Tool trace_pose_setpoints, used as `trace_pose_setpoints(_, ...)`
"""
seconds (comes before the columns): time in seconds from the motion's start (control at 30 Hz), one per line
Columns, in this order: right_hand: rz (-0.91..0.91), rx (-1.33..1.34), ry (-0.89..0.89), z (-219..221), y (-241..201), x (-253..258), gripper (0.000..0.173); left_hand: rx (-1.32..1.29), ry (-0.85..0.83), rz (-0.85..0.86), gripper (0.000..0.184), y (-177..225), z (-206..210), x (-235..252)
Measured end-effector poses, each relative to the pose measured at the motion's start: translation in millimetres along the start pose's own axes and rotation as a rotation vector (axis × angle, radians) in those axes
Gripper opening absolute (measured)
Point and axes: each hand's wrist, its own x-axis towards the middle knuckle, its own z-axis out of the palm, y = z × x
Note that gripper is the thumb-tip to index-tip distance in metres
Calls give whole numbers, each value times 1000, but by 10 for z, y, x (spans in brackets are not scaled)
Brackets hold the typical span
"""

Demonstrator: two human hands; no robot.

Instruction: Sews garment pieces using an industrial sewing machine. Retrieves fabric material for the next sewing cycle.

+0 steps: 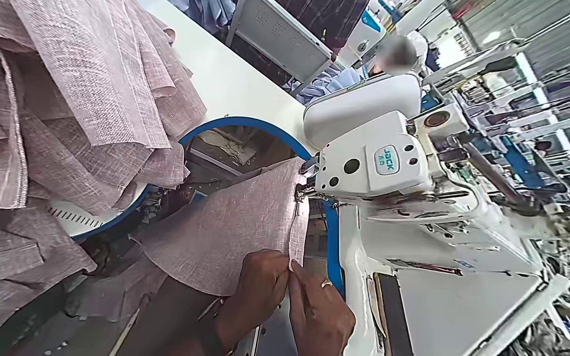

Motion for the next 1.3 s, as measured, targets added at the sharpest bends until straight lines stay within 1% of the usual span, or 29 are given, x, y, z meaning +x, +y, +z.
trace_pose_setpoints(0.1, 48, 52, 45, 115, 69, 76, 29, 80, 89, 55, 29, -60, 97, 107)
trace_pose_setpoints(0.2, 84, 156, 66, 246, 159, 127, 29, 232, 139, 62, 24, -99, 151, 241)
trace_pose_setpoints(0.27, 92, 189, 60, 316, 207, 170, 32, 308, 116, 55, 20, -100, 164, 333)
trace_pose_setpoints(0.37, 106, 264, 0, 377, 310, 217, 37, 363, 61, 95, 23, -124, 185, 418)
trace_pose_setpoints(0.47, 183, 439, -67, 421, 403, 220, 41, 278, 45, 85, 21, -139, 162, 421)
trace_pose_setpoints(0.53, 252, 569, -94, 459, 448, 235, 41, 88, 76, 10, 22, -258, 123, 376)
trace_pose_setpoints(0.57, 282, 609, -102, 465, 464, 238, 41, 17, 109, -65, 28, -421, 126, 299)
trace_pose_setpoints(0.6, 293, 626, -96, 484, 456, 259, 42, 44, 116, -150, 46, -709, 134, 209)
trace_pose_setpoints(0.63, 276, 614, -74, 499, 416, 278, 43, 142, 30, -249, 66, -1103, 129, 113)
trace_pose_setpoints(0.67, 234, 581, -60, 464, 321, 252, 43, 286, -140, -346, 76, -1532, 85, -1)
trace_pose_setpoints(0.7, 156, 529, -80, 328, 174, 180, 39, 390, -357, -428, 66, -1854, -2, -100)
trace_pose_setpoints(0.73, 45, 478, -133, 104, -24, 87, 30, 464, -562, -473, 50, -1952, -116, -69)
trace_pose_setpoints(0.77, -134, 414, -181, -77, -196, 73, 21, 462, -667, -447, 38, -1815, -253, 228)
trace_pose_setpoints(0.8, -329, 372, -270, -156, -342, 53, 20, 383, -677, -362, 32, -1459, -485, 522)
trace_pose_setpoints(0.83, -484, 358, -372, -110, -459, 14, 21, 251, -632, -242, 27, -944, -774, 641)
trace_pose_setpoints(0.87, -575, 368, -472, 10, -477, 22, 19, 89, -543, -95, 22, -388, -994, 642)
trace_pose_setpoints(0.9, -593, 429, -549, 228, -405, 200, 17, -62, -454, 61, 18, 80, -1229, 684)
trace_pose_setpoints(0.93, -573, 532, -651, 375, -258, 495, 24, -188, -386, 151, 19, 375, -1435, 698)
trace_pose_setpoints(0.97, -567, 594, -743, 351, -176, 853, 30, -279, -316, 158, 21, 444, -1582, 639)
trace_pose_setpoints(1.0, -541, 551, -822, 85, -273, 1361, 31, -271, -223, 86, 28, 322, -1649, 576)
trace_pose_setpoints(1.03, -571, 538, -728, -208, -500, 1793, 27, -114, -152, -75, 35, 84, -1634, 492)
trace_pose_setpoints(1.07, -611, 624, -499, -400, -730, 1987, 20, 135, -238, -328, 37, -178, -1577, 299)
trace_pose_setpoints(1.1, -630, 723, -415, -512, -875, 2050, 20, 398, -480, -563, 39, -406, -1446, 32)
trace_pose_setpoints(1.13, -637, 775, -465, -590, -955, 1989, 24, 545, -782, -730, 40, -535, -1362, -239)
trace_pose_setpoints(1.17, -636, 764, -557, -667, -960, 1817, 27, 546, -1009, -777, 37, -546, -1364, -343)
trace_pose_setpoints(1.2, -630, 743, -641, -726, -894, 1544, 28, 491, -1033, -723, 32, -395, -1457, -259)
trace_pose_setpoints(1.23, -613, 767, -684, -729, -798, 1125, 34, 361, -912, -639, 23, -74, -1609, -199)
trace_pose_setpoints(1.27, -586, 805, -704, -716, -734, 657, 46, 186, -760, -597, 14, 406, -1737, -144)
trace_pose_setpoints(1.3, -602, 770, -641, -669, -691, 291, 54, 28, -570, -529, 9, 806, -1790, -26)
